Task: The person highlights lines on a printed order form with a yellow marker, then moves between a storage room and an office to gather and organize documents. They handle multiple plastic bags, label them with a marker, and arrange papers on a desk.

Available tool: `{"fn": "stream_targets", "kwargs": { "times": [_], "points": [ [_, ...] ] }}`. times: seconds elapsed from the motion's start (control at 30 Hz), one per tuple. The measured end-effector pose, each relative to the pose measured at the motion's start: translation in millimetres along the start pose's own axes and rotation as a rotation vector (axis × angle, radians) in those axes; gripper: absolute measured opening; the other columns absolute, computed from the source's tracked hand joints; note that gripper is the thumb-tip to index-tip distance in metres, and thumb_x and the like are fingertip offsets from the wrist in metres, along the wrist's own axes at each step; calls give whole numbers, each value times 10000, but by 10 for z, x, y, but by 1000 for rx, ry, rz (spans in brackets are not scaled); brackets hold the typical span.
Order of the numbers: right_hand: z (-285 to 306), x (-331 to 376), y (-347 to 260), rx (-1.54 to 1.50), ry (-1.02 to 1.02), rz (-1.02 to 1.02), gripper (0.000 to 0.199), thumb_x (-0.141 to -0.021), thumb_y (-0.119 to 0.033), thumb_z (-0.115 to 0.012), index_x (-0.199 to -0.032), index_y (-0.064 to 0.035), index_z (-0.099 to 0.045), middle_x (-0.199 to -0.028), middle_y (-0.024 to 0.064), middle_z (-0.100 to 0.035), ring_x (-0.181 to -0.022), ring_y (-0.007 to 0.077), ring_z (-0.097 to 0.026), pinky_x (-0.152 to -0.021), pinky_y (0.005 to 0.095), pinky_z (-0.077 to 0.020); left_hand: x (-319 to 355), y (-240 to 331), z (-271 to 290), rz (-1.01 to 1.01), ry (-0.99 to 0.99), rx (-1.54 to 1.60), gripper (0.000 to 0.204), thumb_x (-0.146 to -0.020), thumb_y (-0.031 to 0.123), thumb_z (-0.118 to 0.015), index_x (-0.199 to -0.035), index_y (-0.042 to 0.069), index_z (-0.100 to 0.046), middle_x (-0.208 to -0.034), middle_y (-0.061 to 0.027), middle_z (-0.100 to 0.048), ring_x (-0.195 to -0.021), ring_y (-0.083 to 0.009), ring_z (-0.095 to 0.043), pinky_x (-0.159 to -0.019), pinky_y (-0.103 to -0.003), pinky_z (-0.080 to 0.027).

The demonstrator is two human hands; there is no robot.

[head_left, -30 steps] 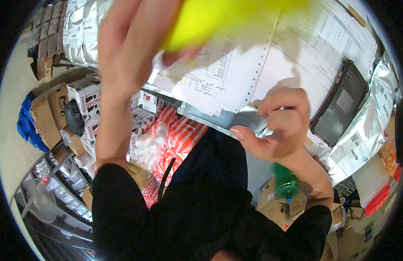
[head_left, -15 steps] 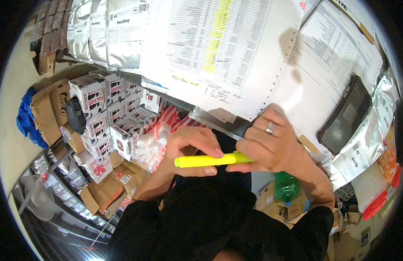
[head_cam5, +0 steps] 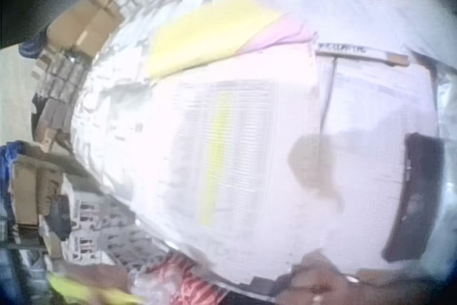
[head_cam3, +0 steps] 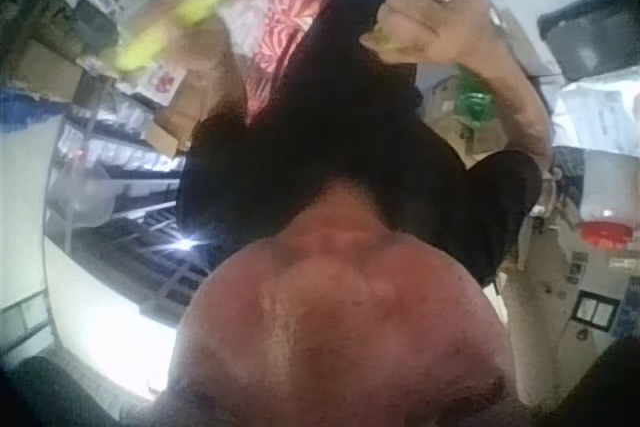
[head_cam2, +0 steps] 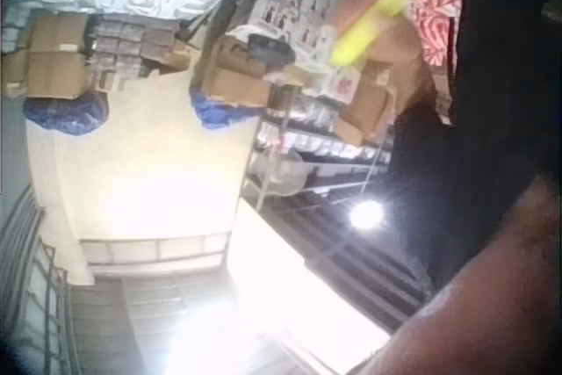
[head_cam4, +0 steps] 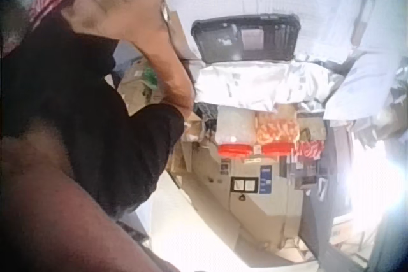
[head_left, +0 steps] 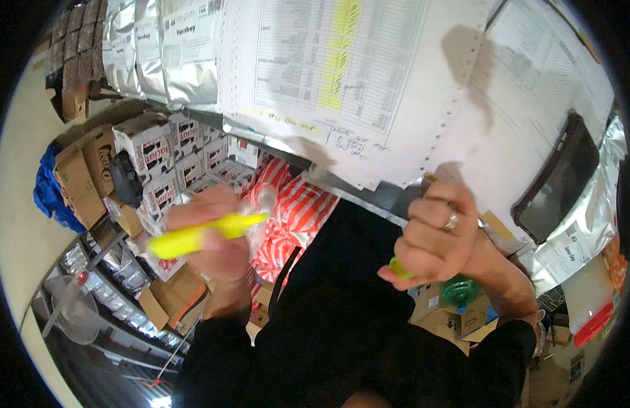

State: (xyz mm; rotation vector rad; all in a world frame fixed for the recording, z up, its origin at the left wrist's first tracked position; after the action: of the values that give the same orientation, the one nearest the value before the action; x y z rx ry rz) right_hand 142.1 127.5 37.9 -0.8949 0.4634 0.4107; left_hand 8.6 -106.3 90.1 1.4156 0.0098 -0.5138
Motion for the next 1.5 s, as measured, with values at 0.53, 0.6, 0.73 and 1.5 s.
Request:
{"fn": "stream_targets", "kwargs": {
  "times": [0.53, 0.6, 0.73, 1.5],
  "points": [
    [-6, -115, 198, -1, 0, -274, 322, -683, -210, -785, -689, -52, -505, -1021, 123, -657, -1068, 322, -611, -938, 508, -529, 222, -427, -723, 82, -32, -157, 261, -854, 29, -754, -1062, 9, -597, -785, -116, -640, -649, -135, -587, -599, -245, -471],
    [-19, -111, 203, -1, 8, -274, 323, -681, -213, -785, -684, -53, -505, -1018, 121, -658, -1068, 319, -612, -937, 508, -530, 232, -422, -748, 85, -18, -132, 286, -849, 28, -761, -1074, 5, -587, -810, -126, -649, -658, -143, -595, -610, -249, -482],
    [-15, -116, 202, 7, 1, -280, 327, -679, -216, -786, -674, -53, -502, -1011, 121, -661, -1065, 315, -613, -937, 506, -534, 233, -416, -801, 1, -192, -216, 358, -830, 22, -784, -1106, 11, -556, -848, -131, -655, -686, -151, -620, -624, -259, -495],
    [-30, -82, 190, 15, -64, -286, 298, -775, -228, -735, -715, -75, -487, -1085, 110, -657, -1130, 311, -574, -990, 513, -479, 180, -412, -835, -96, -259, -329, 376, -814, -6, -800, -1082, -8, -537, -768, -142, -668, -607, -189, -643, -506, -294, -497]
  ]
}}
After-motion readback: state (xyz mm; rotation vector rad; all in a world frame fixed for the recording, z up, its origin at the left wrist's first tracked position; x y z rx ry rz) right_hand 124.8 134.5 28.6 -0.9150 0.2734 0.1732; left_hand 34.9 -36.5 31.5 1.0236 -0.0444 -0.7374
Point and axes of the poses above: each hand's wrist, its own x-axis away from the middle knuckle, its own z-axis out of the back of the hand, y = z × x, the point moved 4 cm from there along -x, towards the middle knuckle
